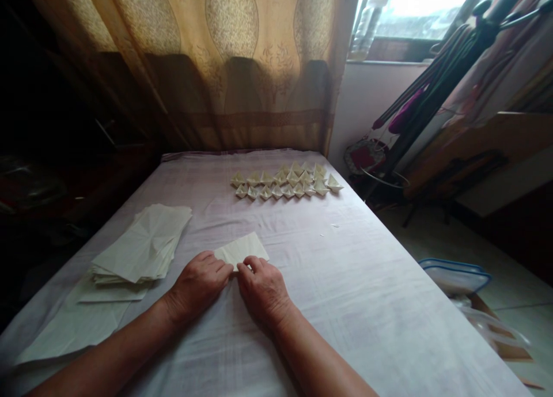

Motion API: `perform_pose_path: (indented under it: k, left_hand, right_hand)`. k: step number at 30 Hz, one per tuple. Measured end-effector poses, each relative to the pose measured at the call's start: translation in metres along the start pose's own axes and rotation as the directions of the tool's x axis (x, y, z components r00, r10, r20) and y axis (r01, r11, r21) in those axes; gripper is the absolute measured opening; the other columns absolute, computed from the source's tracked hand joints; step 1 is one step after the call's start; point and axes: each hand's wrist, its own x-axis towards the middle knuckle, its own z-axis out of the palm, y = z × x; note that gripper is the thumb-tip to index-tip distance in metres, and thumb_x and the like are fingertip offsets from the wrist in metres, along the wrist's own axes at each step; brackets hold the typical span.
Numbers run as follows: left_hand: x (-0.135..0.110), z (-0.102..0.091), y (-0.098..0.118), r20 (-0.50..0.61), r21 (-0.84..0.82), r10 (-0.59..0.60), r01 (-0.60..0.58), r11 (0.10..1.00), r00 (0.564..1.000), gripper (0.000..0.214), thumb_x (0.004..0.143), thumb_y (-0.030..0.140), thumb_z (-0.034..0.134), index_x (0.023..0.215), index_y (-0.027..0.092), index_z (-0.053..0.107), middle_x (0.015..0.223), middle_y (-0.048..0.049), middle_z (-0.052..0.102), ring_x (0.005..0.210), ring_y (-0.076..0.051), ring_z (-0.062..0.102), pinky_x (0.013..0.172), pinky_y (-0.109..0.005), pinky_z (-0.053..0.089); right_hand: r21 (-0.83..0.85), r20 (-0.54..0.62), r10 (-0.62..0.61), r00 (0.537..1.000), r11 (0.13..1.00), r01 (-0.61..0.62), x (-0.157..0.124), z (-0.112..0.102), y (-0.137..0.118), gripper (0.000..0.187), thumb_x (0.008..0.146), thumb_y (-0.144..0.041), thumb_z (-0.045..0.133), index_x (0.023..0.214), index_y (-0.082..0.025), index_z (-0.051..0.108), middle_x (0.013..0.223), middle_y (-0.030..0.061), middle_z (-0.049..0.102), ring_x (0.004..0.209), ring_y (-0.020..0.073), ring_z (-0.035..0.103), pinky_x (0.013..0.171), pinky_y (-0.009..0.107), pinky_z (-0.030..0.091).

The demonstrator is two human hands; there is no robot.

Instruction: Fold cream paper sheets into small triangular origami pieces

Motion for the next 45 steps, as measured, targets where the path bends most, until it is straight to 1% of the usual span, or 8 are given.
perform_pose_path:
  k: [3,7,10,16,32,37,40,45]
  left_hand:
    - [-0.001,-0.005,0.005,-0.017,-0.113,-0.049,0.046,0.992,0.999,0.018,0.094,0.022,0.052,0.079,0.019,0.061,0.065,-0.0005,0.061,0.063,-0.019,0.058,0.069,-0.033,0.045]
    - [-0.011,-0.005,-0.005,-0.035,-0.234,-0.105,0.094,0.968,0.994,0.035,0.093,0.035,0.056,0.123,0.017,0.059,0.109,-0.0105,0.068,0.101,-0.024,0.062,0.093,-0.040,0.045]
    - [-0.020,0.002,-0.021,-0.021,-0.245,-0.140,0.131,0.961,0.990,0.040,0.092,0.032,0.056,0.129,0.019,0.058,0.124,-0.0119,0.064,0.115,-0.027,0.056,0.103,-0.046,0.039]
    - [-0.019,0.016,-0.029,0.010,-0.378,-0.159,0.151,0.913,0.987,0.025,0.093,0.021,0.055,0.113,0.023,0.069,0.109,-0.0065,0.070,0.101,-0.022,0.060,0.096,-0.042,0.042]
    - [-0.012,0.014,-0.014,0.153,-0.527,-0.360,0.384,0.758,0.920,0.025,0.095,0.031,0.051,0.077,0.020,0.065,0.074,-0.0030,0.064,0.074,-0.018,0.057,0.075,-0.035,0.045]
    - [-0.014,0.025,-0.013,0.123,-0.521,-0.501,0.485,0.702,0.857,0.035,0.093,0.029,0.052,0.127,0.021,0.053,0.079,-0.0006,0.066,0.078,-0.020,0.062,0.079,-0.036,0.050]
    - [-0.016,0.024,-0.011,0.084,-0.477,-0.476,0.455,0.752,0.875,0.048,0.094,0.026,0.052,0.141,0.022,0.042,0.093,-0.0037,0.068,0.087,-0.020,0.063,0.085,-0.038,0.052]
    - [-0.013,0.015,-0.005,0.018,-0.356,-0.261,0.250,0.900,0.965,0.034,0.095,0.021,0.049,0.128,0.025,0.059,0.138,-0.0087,0.056,0.132,-0.027,0.047,0.109,-0.047,0.040]
  right_hand:
    - [0.032,0.035,-0.026,0.999,0.999,0.025,0.001,0.000,0.008,0.010,0.086,-0.012,0.060,0.087,-0.021,0.064,0.087,0.0041,0.067,0.074,0.0163,0.061,0.068,0.025,0.047]
    - [0.161,0.021,-0.002,1.000,0.987,-0.001,-0.002,-0.005,0.022,0.018,0.087,-0.008,0.051,0.092,-0.021,0.062,0.093,0.0055,0.068,0.080,0.0159,0.064,0.075,0.024,0.050]
    - [0.292,0.000,0.071,0.997,0.954,-0.068,-0.005,-0.007,0.032,0.026,0.080,-0.004,0.048,0.094,-0.021,0.060,0.097,0.0058,0.068,0.086,0.0167,0.065,0.079,0.025,0.052]
    - [0.424,-0.007,0.141,0.990,0.897,-0.125,-0.006,-0.005,0.040,0.031,0.070,-0.002,0.046,0.092,-0.022,0.057,0.097,0.0052,0.068,0.088,0.0178,0.064,0.081,0.028,0.052]
    - [0.288,0.099,0.204,0.974,0.931,-0.224,0.000,-0.011,0.049,0.014,0.087,-0.024,0.061,0.079,-0.025,0.072,0.097,0.0039,0.070,0.092,0.0201,0.062,0.084,0.036,0.046]
    - [0.228,0.068,0.294,0.953,0.926,-0.301,0.006,-0.004,0.041,0.018,0.086,-0.023,0.060,0.069,-0.023,0.067,0.091,0.0035,0.068,0.088,0.0199,0.060,0.082,0.035,0.042]
    - [0.220,0.039,0.328,0.944,0.918,-0.329,0.007,-0.002,0.036,0.019,0.086,-0.024,0.059,0.068,-0.022,0.064,0.090,0.0037,0.068,0.088,0.0202,0.058,0.081,0.035,0.039]
    - [0.216,0.036,0.339,0.940,0.916,-0.338,0.009,-0.001,0.034,0.021,0.087,-0.023,0.058,0.067,-0.022,0.061,0.087,0.0035,0.067,0.086,0.0201,0.057,0.080,0.035,0.037]
